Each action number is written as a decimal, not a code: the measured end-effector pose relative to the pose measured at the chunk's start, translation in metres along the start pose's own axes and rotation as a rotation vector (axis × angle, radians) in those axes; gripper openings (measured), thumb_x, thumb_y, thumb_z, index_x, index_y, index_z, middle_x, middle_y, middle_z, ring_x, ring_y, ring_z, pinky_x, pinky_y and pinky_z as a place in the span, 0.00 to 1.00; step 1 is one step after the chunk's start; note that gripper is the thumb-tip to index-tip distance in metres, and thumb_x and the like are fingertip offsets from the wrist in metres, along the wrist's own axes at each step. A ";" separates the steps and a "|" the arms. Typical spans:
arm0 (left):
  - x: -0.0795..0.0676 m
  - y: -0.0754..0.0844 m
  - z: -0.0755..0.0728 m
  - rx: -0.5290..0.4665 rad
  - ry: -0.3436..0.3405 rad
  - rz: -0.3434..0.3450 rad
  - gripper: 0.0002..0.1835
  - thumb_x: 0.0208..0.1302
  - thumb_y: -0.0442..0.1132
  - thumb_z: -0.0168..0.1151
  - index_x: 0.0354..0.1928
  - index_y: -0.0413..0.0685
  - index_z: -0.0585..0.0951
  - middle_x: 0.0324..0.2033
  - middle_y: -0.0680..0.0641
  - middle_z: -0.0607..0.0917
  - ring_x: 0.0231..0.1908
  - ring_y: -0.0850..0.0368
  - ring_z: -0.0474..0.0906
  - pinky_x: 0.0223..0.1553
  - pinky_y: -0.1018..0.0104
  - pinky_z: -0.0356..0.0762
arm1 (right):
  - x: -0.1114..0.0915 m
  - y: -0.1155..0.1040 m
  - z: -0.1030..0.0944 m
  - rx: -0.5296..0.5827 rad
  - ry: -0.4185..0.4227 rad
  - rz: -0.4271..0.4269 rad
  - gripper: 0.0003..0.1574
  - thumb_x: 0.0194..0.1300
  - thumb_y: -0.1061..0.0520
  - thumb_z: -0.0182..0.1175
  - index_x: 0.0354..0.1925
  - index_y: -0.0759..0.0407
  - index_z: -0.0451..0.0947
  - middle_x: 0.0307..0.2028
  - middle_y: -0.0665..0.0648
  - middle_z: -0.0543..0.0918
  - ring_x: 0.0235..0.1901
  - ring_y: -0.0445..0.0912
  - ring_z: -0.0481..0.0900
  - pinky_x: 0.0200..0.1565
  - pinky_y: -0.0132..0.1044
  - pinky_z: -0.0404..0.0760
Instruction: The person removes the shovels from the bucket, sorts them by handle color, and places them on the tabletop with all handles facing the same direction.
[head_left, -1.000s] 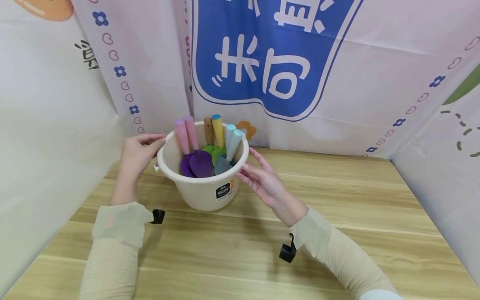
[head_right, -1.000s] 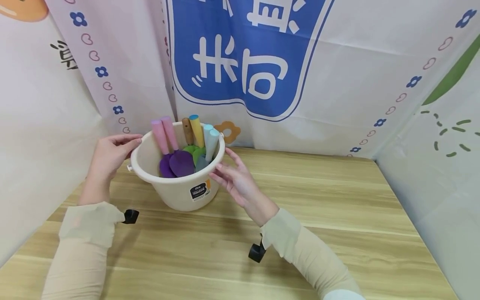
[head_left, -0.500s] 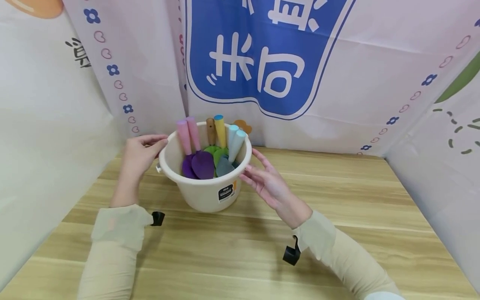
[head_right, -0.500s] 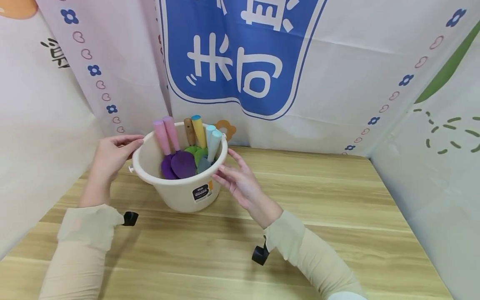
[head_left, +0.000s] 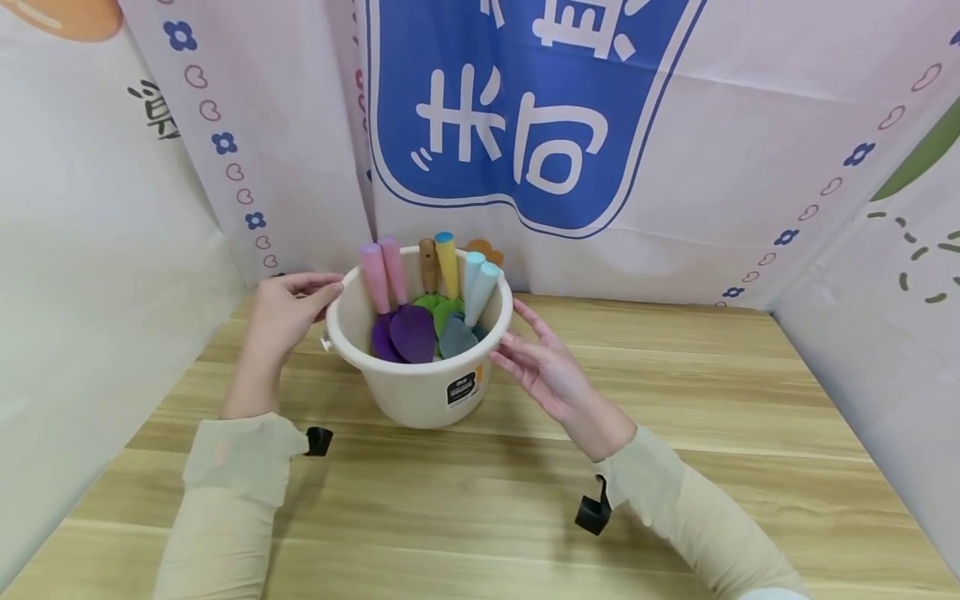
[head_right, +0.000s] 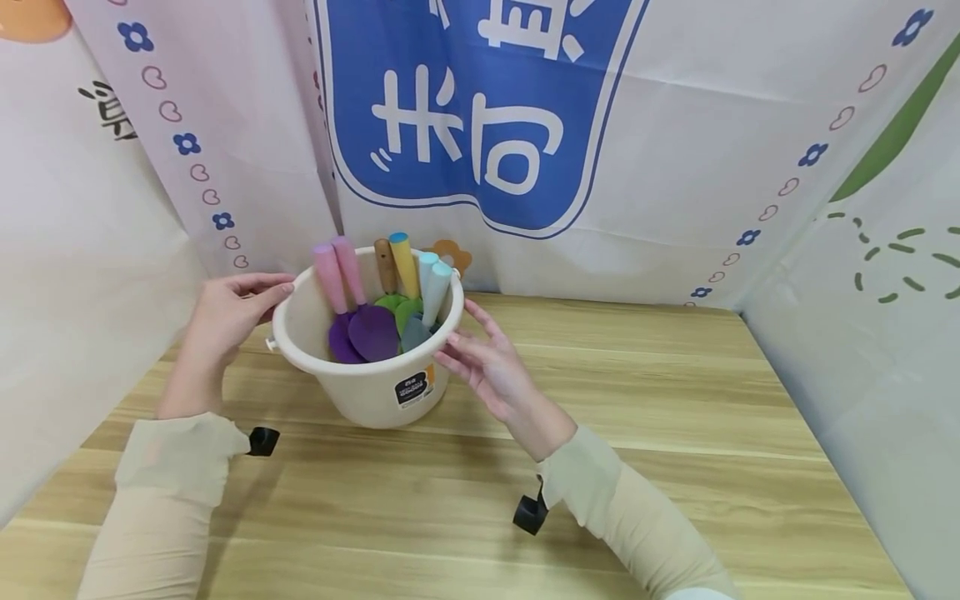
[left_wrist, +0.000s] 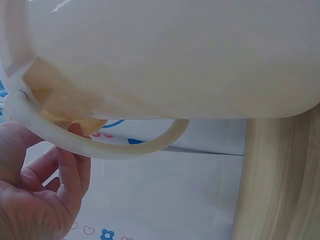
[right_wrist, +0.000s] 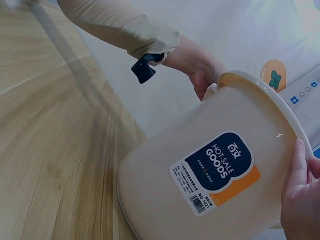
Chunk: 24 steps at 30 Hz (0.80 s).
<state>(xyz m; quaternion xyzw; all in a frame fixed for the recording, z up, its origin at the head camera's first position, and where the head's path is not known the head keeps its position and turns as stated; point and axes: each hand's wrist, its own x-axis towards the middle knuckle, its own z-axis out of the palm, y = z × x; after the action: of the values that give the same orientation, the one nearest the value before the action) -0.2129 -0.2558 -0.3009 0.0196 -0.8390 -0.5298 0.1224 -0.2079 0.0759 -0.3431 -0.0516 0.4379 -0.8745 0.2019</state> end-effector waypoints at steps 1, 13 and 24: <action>0.000 0.001 0.001 -0.001 -0.003 0.000 0.22 0.74 0.43 0.63 0.59 0.30 0.81 0.33 0.60 0.84 0.33 0.72 0.81 0.39 0.79 0.82 | 0.000 0.000 -0.001 0.000 0.001 0.000 0.42 0.77 0.73 0.43 0.82 0.51 0.48 0.63 0.68 0.71 0.43 0.44 0.85 0.52 0.33 0.84; 0.001 0.000 0.010 -0.016 -0.006 -0.002 0.22 0.74 0.44 0.63 0.60 0.32 0.81 0.36 0.56 0.84 0.34 0.68 0.81 0.41 0.77 0.83 | -0.006 -0.005 -0.008 -0.011 -0.033 -0.026 0.42 0.77 0.74 0.42 0.81 0.53 0.47 0.57 0.64 0.76 0.43 0.45 0.86 0.51 0.33 0.84; 0.003 0.003 0.017 -0.025 -0.022 -0.010 0.21 0.74 0.42 0.63 0.59 0.32 0.82 0.38 0.50 0.85 0.33 0.68 0.81 0.40 0.78 0.82 | -0.009 -0.008 -0.018 -0.016 -0.054 -0.038 0.41 0.77 0.74 0.41 0.81 0.55 0.45 0.58 0.64 0.77 0.44 0.45 0.86 0.50 0.33 0.85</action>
<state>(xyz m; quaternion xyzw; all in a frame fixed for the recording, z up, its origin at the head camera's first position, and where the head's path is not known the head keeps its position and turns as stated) -0.2194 -0.2398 -0.3046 0.0163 -0.8336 -0.5409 0.1109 -0.2066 0.0970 -0.3469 -0.0849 0.4381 -0.8731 0.1965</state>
